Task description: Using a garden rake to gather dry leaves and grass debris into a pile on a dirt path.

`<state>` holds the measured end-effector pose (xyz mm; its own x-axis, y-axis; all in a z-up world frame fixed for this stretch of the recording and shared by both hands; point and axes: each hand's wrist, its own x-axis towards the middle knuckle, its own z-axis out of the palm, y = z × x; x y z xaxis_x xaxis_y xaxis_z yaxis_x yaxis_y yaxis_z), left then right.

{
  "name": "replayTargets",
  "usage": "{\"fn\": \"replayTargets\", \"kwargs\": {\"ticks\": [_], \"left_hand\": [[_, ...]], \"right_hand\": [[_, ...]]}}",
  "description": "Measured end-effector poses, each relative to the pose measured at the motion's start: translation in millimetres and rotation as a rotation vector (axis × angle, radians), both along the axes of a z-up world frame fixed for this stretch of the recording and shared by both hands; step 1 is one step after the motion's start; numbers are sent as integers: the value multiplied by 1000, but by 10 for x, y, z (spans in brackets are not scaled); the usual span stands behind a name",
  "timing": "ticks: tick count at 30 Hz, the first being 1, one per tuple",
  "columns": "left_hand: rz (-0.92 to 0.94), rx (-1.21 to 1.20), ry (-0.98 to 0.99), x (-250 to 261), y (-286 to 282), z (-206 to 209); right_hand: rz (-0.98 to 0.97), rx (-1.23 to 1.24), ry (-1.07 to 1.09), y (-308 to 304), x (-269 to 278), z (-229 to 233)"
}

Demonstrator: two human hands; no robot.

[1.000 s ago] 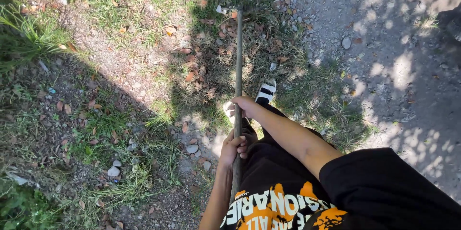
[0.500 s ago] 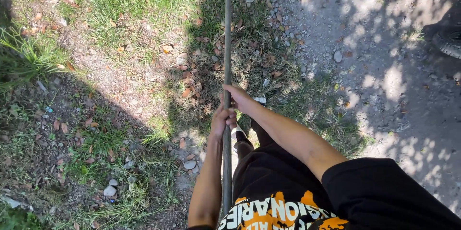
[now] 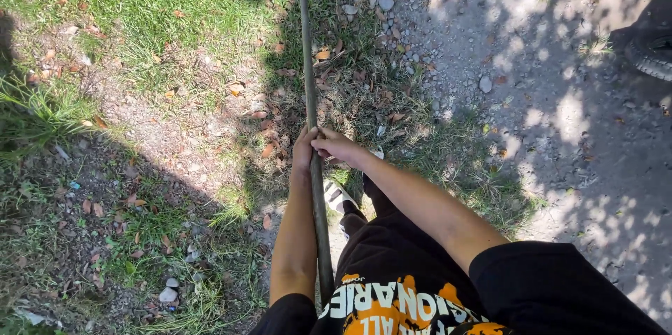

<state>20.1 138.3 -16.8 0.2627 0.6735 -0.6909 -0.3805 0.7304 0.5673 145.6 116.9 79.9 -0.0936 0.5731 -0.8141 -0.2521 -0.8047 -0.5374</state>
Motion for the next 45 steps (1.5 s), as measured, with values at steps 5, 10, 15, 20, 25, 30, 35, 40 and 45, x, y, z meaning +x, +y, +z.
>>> {"fn": "replayTargets", "kwargs": {"ticks": [5, 10, 15, 20, 25, 30, 35, 40, 45], "left_hand": [[-79, -44, 7, -313, -326, 227], [-104, -128, 45, -642, -972, 644], [-69, -207, 5, -702, -1450, 808], [-113, -240, 24, -832, -1864, 1057], [-96, -316, 28, -1037, -2384, 1080], [-31, -442, -21, -1150, -2431, 1710], [-192, -240, 209, -967, -2120, 645], [-207, -123, 216, -887, -1805, 1216], [-259, -31, 231, -506, -1260, 1256]], "right_hand": [[128, -124, 107, -181, -134, -143], [241, -169, 97, -507, -348, -474], [157, -174, 10, -605, -435, -634], [124, -243, -170, -807, -706, -731], [81, -231, -171, -992, -910, -840], [141, -417, -148, -1099, -1121, -389], [-72, -233, -363, -1262, -1270, -931], [-172, -159, -322, -1041, -1226, -661], [-184, -100, -400, -692, -773, -818]]}}
